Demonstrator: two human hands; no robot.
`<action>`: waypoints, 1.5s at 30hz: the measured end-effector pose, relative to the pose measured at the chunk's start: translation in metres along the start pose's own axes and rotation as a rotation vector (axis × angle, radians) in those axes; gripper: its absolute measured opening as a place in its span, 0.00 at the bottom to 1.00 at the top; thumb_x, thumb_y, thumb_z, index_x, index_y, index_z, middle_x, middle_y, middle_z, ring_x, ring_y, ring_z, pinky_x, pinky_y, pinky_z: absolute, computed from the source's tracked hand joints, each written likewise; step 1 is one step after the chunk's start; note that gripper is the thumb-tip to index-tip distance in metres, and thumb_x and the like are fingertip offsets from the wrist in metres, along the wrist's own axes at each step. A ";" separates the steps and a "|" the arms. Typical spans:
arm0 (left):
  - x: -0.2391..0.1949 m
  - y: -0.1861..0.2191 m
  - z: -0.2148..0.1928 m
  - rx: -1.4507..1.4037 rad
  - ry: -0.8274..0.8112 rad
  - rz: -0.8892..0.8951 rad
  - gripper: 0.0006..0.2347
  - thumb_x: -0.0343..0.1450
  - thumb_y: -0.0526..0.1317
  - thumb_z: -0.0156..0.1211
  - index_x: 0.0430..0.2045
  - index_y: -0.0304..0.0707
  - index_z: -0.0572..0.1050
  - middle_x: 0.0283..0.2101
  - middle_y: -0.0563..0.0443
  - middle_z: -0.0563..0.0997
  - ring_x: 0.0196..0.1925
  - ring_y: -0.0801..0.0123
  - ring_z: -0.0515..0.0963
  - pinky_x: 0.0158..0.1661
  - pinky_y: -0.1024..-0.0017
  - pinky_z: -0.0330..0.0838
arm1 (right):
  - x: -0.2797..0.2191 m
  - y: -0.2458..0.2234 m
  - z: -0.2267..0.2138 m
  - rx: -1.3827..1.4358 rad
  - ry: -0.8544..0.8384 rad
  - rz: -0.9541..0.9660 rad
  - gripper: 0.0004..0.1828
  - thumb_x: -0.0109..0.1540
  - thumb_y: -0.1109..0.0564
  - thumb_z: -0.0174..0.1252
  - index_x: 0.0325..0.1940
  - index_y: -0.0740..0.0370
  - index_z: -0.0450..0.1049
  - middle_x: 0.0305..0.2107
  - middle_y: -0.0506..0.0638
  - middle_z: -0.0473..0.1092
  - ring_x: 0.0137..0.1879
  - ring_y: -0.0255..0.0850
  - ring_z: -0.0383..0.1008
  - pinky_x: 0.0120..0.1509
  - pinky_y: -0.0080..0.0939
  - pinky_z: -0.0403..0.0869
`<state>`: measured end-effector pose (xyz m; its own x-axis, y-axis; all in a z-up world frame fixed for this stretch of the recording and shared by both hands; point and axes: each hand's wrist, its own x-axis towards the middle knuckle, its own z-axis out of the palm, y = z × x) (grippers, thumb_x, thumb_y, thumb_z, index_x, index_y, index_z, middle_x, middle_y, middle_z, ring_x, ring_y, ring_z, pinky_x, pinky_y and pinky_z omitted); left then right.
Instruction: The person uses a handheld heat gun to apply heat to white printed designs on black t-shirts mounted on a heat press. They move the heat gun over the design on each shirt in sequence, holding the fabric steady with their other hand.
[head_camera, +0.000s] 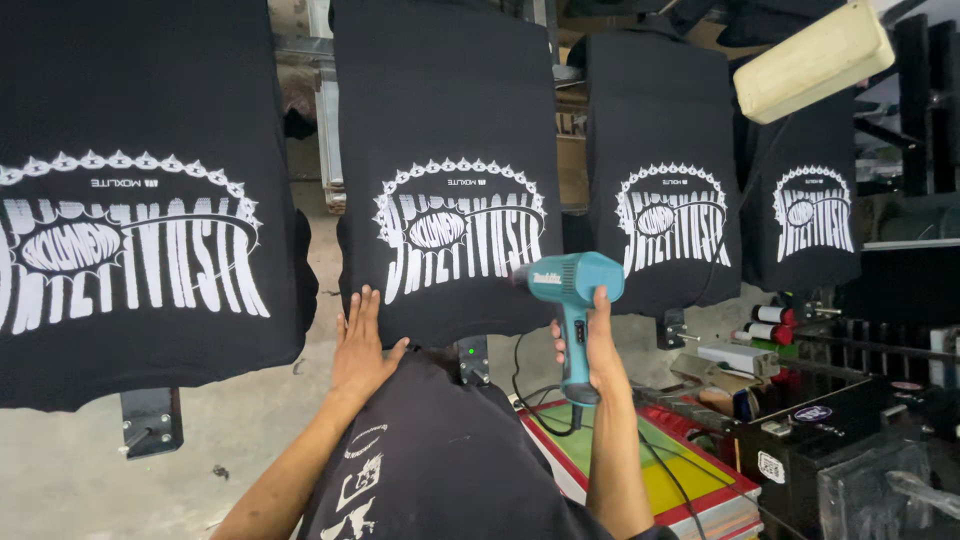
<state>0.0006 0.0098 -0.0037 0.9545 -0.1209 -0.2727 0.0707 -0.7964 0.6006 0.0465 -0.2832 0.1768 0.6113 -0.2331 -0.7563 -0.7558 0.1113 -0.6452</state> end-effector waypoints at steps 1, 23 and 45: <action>0.000 0.002 -0.001 -0.004 0.001 -0.005 0.39 0.65 0.54 0.55 0.68 0.42 0.42 0.72 0.47 0.43 0.74 0.58 0.41 0.67 0.49 0.38 | 0.002 -0.001 0.003 -0.006 -0.001 0.001 0.52 0.52 0.12 0.29 0.26 0.65 0.68 0.15 0.53 0.63 0.18 0.39 0.66 0.18 0.37 0.71; 0.004 0.001 0.000 0.036 -0.060 -0.063 0.41 0.65 0.55 0.54 0.68 0.42 0.38 0.73 0.50 0.41 0.74 0.62 0.38 0.68 0.52 0.36 | 0.054 -0.072 0.043 0.044 -0.045 -0.149 0.47 0.51 0.13 0.33 0.32 0.60 0.68 0.17 0.51 0.64 0.19 0.38 0.66 0.18 0.37 0.71; 0.002 0.004 -0.004 0.023 -0.016 -0.030 0.40 0.65 0.55 0.55 0.68 0.38 0.41 0.73 0.47 0.43 0.74 0.60 0.41 0.67 0.50 0.39 | 0.044 -0.040 0.045 0.053 0.007 -0.169 0.44 0.54 0.17 0.38 0.30 0.62 0.68 0.17 0.51 0.66 0.19 0.37 0.67 0.19 0.35 0.71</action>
<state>0.0037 0.0088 0.0015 0.9472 -0.1063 -0.3026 0.0922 -0.8133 0.5745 0.1142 -0.2547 0.1650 0.7269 -0.2592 -0.6360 -0.6288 0.1211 -0.7681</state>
